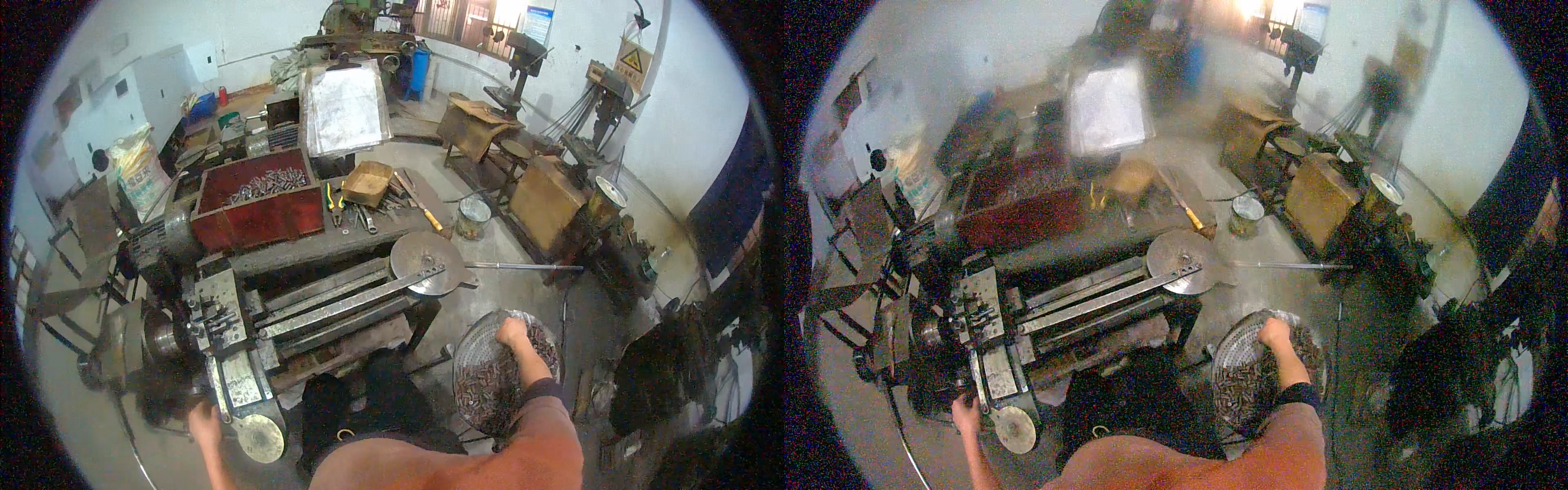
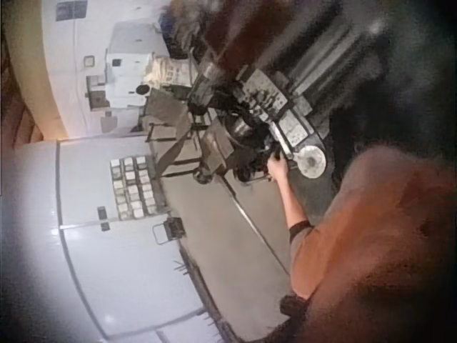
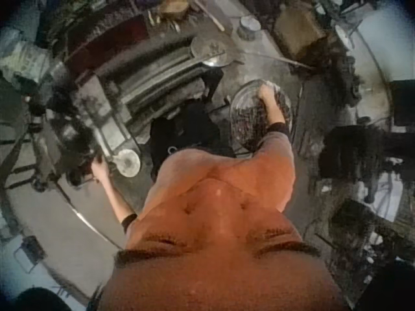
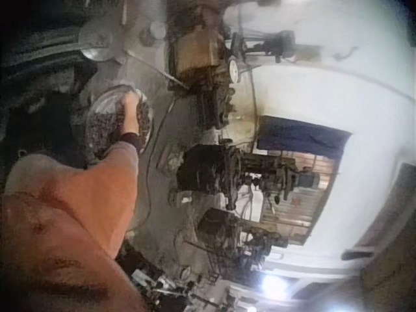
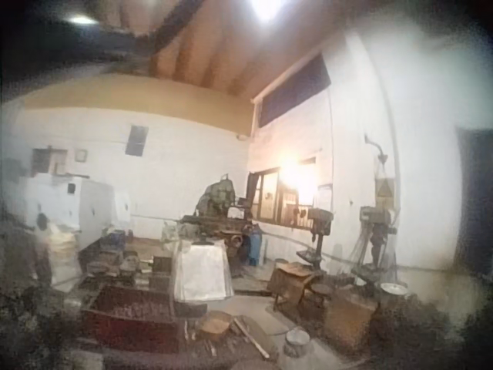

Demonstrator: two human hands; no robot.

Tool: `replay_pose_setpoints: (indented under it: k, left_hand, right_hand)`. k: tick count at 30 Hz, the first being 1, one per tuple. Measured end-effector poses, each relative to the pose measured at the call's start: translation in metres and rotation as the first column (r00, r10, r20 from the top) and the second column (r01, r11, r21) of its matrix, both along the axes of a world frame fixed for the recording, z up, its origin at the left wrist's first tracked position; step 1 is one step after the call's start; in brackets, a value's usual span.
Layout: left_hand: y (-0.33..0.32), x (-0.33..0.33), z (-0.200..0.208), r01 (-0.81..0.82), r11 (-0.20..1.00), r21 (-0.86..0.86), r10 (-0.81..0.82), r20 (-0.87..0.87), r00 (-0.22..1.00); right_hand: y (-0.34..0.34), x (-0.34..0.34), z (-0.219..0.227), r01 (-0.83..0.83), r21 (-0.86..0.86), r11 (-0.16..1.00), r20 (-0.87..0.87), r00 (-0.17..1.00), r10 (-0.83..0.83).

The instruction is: The person operates a metal lathe in a workshop, repeatedly loading small cylindrical metal parts into the chuck, machining them, and removing the finished pieces. The person places the finished parts into a metal basket on the floor.

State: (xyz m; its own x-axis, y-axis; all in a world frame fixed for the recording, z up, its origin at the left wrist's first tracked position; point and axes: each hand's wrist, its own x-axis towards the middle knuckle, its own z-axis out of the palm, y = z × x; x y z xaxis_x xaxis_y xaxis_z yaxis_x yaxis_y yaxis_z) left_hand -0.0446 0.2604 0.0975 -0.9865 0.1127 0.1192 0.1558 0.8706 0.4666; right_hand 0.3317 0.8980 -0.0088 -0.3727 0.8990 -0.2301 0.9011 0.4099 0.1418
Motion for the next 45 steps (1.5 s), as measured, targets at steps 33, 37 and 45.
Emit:
replay_pose_setpoints:
  k: [33, 37, 45]
  left_hand:
    - [0.165, 0.049, 0.098, 0.622, 0.724, 0.298, -0.646, -0.020, 0.763]
    - [0.147, 0.046, 0.082, 0.585, 0.697, 0.414, -0.663, 0.061, 0.746]
    - [0.121, 0.041, 0.083, 0.664, 0.528, 0.529, -0.794, 0.031, 0.607]
  right_hand:
    - [-0.303, -0.241, 0.171, -0.889, 0.441, 0.125, -0.803, -0.328, 0.498]
    - [-0.312, -0.250, 0.175, -0.915, 0.400, 0.049, -0.792, -0.318, 0.522]
    - [-0.317, -0.267, 0.194, -0.959, 0.255, -0.126, -0.847, -0.285, 0.449]
